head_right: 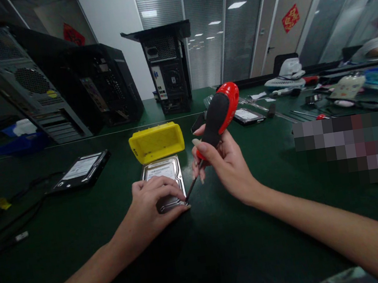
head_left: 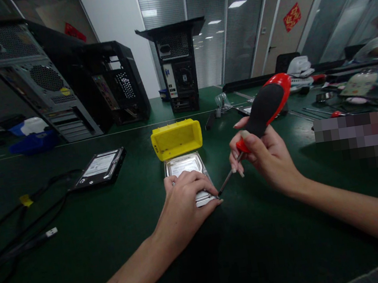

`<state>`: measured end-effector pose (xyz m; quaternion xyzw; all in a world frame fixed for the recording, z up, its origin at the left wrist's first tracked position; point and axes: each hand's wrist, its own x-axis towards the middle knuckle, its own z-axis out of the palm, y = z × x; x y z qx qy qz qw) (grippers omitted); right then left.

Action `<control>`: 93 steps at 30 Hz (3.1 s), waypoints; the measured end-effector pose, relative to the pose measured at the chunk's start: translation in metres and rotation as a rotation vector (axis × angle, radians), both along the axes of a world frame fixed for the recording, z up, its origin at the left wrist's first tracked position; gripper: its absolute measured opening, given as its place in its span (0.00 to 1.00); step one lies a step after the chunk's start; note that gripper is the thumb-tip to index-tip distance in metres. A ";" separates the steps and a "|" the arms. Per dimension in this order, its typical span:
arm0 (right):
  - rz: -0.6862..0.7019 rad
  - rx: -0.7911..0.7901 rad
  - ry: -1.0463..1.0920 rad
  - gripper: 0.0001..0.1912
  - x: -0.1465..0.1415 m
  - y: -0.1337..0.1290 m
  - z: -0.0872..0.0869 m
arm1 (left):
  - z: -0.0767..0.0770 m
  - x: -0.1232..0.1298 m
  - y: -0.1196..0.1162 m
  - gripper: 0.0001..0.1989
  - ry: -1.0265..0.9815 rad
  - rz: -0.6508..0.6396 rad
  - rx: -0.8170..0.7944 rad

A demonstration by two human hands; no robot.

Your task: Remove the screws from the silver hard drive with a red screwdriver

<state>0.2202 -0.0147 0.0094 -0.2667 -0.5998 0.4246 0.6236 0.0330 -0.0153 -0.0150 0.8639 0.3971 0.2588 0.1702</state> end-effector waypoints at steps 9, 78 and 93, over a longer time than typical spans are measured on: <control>0.014 0.005 -0.021 0.12 -0.002 -0.001 0.002 | 0.002 0.003 -0.001 0.05 0.004 0.008 -0.027; 0.173 0.366 -0.474 0.20 -0.010 0.023 0.090 | 0.001 0.006 -0.006 0.08 -0.035 0.089 -0.028; 0.231 0.362 -0.424 0.10 -0.010 0.028 0.086 | 0.003 0.008 -0.007 0.05 -0.042 0.149 -0.067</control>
